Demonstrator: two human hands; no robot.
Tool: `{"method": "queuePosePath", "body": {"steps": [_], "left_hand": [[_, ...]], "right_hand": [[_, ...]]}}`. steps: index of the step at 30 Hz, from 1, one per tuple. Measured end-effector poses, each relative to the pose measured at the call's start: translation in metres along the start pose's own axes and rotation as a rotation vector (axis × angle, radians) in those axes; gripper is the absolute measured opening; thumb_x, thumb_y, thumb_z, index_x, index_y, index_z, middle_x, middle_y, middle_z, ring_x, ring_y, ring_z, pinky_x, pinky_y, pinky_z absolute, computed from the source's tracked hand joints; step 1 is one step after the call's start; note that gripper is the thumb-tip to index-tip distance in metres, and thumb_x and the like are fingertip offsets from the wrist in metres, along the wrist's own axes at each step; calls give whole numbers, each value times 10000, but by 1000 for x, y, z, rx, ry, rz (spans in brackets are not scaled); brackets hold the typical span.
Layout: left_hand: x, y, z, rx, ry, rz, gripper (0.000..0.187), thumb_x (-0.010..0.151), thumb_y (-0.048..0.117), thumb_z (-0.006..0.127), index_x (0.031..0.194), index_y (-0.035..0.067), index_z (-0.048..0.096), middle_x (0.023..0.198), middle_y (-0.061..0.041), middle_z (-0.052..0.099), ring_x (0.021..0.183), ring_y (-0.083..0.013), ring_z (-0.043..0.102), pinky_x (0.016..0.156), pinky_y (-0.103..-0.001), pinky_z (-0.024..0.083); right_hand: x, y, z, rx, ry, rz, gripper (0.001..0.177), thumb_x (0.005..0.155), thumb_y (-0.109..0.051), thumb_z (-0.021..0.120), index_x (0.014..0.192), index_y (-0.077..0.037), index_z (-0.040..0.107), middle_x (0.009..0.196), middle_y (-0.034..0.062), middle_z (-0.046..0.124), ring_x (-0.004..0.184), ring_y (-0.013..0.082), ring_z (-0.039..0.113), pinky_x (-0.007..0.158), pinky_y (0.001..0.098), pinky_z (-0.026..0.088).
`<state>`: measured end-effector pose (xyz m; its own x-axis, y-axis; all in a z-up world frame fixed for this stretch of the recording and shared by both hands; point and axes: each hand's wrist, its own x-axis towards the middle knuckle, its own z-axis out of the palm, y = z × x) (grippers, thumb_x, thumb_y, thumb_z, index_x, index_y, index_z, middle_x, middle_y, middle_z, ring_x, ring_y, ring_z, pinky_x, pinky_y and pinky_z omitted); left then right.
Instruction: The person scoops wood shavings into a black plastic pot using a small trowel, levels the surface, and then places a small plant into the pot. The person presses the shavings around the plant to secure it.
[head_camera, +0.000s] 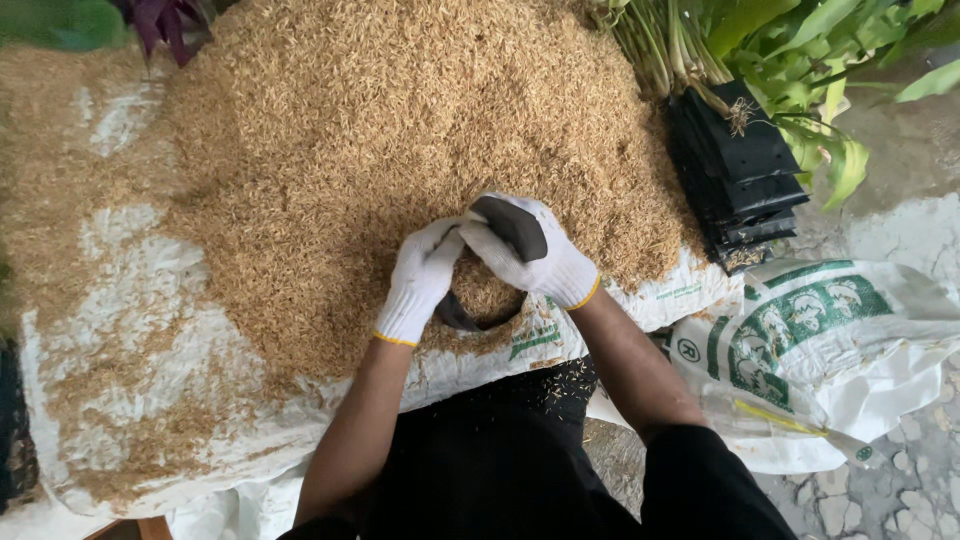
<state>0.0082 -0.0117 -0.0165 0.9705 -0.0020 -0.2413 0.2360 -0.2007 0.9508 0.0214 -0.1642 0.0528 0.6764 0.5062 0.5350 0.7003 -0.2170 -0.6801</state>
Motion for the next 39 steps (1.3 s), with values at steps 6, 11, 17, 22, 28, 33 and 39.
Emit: {"method": "queuePosePath", "body": {"steps": [6, 11, 17, 22, 28, 33, 39], "left_hand": [[-50, 60, 7, -113, 186, -120, 400, 1089, 169, 429, 1340, -70, 631, 1229, -239, 696, 1343, -331, 533, 1198, -319, 331], [-28, -1, 9, -76, 250, -133, 286, 1045, 309, 517, 1234, 208, 707, 1164, 4, 728, 1209, -155, 622, 1135, -299, 391], [-39, -9, -11, -120, 217, 151, 272, 935, 169, 680, 1197, 136, 743, 1194, -149, 727, 1191, -339, 653, 1066, -465, 475], [-2, -5, -4, -25, 0, 105, 313, 921, 196, 687, 1224, 139, 740, 1166, -141, 749, 1085, -327, 711, 1012, -492, 514], [0, -2, 6, 173, 40, -215, 298, 991, 425, 607, 1213, 289, 751, 1160, -35, 762, 1183, -301, 677, 1087, -439, 429], [-4, 0, 2, 116, 55, -192, 280, 982, 454, 592, 1191, 337, 739, 1210, -24, 745, 1201, -308, 657, 1114, -486, 420], [-45, 53, -35, 67, -89, 288, 380, 993, 281, 627, 1349, 152, 649, 1346, -200, 652, 1282, -436, 581, 1124, -615, 406]], "right_hand": [[-4, 15, 24, 42, 25, 111, 159, 996, -89, 594, 840, -58, 604, 679, 133, 570, 653, 356, 641, 661, 423, 527], [13, -1, 5, 18, 16, -77, 172, 998, -99, 600, 832, -59, 620, 668, 116, 537, 620, 344, 610, 639, 381, 516], [12, -42, -25, -103, 8, -35, 213, 1020, -131, 602, 837, -32, 649, 639, 145, 575, 618, 358, 637, 625, 377, 531], [5, -20, -19, 43, 40, -3, 162, 1033, -117, 560, 932, -28, 649, 708, 122, 587, 677, 266, 644, 682, 357, 534], [-4, 15, 9, 84, 30, 51, 126, 991, -67, 597, 875, -36, 633, 664, 108, 600, 626, 368, 615, 639, 432, 538], [11, 16, 3, -104, 99, -149, 190, 923, -55, 668, 737, -74, 631, 625, 61, 537, 580, 322, 582, 617, 355, 512], [0, -6, -16, 172, 122, 7, 347, 1045, 118, 235, 1001, 238, 557, 727, 33, 407, 776, 33, 332, 805, 54, 350]]}}
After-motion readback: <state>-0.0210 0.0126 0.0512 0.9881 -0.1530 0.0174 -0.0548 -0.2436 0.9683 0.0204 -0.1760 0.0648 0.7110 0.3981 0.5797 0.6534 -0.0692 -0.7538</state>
